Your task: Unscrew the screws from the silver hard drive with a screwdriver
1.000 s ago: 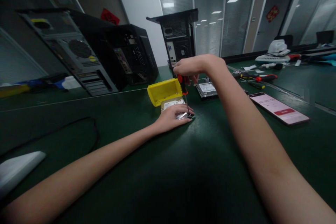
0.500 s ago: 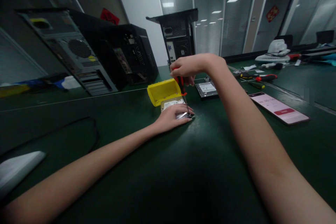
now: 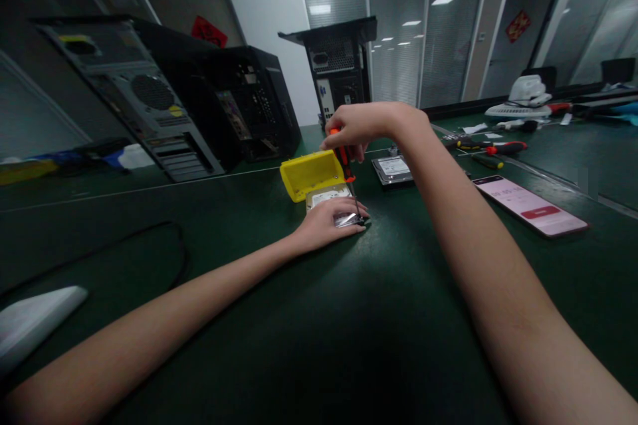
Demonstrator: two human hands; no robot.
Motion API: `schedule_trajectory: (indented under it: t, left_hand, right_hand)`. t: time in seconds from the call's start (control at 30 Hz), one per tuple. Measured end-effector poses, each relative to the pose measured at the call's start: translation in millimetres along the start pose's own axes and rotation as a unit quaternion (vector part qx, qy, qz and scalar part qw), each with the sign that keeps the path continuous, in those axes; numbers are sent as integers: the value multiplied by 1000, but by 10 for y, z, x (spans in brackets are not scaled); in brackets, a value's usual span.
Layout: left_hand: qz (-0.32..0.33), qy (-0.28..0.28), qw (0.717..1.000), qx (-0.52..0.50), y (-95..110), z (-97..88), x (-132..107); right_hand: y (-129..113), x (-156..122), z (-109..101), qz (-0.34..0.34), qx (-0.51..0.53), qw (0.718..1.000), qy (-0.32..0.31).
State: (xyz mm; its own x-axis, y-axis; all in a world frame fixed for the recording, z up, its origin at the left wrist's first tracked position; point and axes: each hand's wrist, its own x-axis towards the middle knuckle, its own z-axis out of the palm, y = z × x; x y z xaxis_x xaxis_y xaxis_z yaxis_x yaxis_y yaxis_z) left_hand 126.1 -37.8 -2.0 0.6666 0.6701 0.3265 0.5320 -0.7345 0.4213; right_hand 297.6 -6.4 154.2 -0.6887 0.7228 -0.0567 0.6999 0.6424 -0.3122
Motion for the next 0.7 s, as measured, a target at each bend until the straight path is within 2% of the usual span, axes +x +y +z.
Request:
schedule_trajectory:
  t: [0.27, 0.7]
  left_hand:
    - [-6, -7, 1000, 1, 28, -14, 5]
    - [-3, -6, 1000, 7, 13, -4, 5]
  right_hand:
    - [-8, -1, -5, 3, 1, 1000, 3]
    - [3, -16, 9, 79, -65, 995, 10]
